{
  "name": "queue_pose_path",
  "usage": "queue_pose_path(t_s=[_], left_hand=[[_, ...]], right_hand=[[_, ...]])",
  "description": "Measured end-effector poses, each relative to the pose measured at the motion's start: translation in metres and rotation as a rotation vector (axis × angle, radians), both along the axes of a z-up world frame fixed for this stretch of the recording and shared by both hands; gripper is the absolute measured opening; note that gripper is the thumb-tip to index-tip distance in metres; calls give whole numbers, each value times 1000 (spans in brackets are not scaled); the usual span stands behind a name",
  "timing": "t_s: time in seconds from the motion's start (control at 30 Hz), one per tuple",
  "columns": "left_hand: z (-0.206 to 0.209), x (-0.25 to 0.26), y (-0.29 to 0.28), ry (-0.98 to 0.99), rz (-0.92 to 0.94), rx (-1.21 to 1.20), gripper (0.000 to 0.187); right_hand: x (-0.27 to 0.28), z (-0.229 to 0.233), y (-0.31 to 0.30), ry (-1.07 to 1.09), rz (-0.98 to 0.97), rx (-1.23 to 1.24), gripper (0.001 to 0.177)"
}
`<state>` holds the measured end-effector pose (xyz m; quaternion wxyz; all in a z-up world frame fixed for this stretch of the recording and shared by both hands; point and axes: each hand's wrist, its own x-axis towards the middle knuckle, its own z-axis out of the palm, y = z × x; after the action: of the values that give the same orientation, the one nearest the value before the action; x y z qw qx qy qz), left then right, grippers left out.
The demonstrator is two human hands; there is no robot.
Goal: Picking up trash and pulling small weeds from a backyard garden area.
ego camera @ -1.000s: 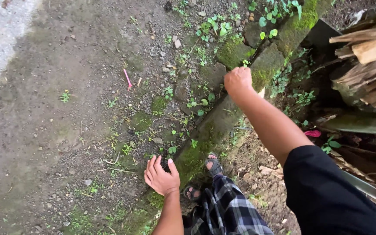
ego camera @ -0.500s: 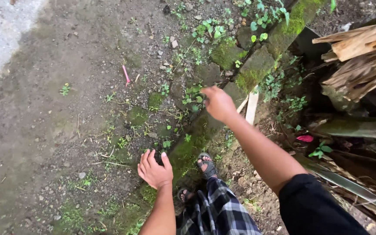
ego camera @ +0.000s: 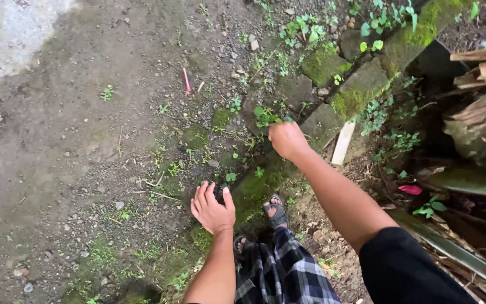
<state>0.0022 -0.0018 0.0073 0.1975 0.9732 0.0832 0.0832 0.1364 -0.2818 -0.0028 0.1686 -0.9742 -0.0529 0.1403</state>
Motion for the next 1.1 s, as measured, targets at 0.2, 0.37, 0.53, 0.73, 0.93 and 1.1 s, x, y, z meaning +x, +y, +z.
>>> queue_pose_path(t_s=[0.2, 0.37, 0.53, 0.73, 0.93, 1.1], left_hand=[[0, 1, -1, 6, 4, 0, 42], [0, 2, -1, 31, -1, 24, 43], [0, 3, 0, 32, 4, 14, 44], [1, 4, -2, 10, -2, 6, 44], [1, 3, 0, 8, 1, 17, 42], [-1, 2, -1, 9, 4, 17, 43]], right_hand=[[-2, 17, 21, 99, -99, 313, 14], [5, 55, 67, -26, 110, 402, 24], [19, 56, 34, -92, -48, -151, 37], [25, 13, -10, 118, 6, -551, 26], [31, 2, -8, 199, 190, -503, 22], [41, 27, -1, 511, 220, -396, 25]])
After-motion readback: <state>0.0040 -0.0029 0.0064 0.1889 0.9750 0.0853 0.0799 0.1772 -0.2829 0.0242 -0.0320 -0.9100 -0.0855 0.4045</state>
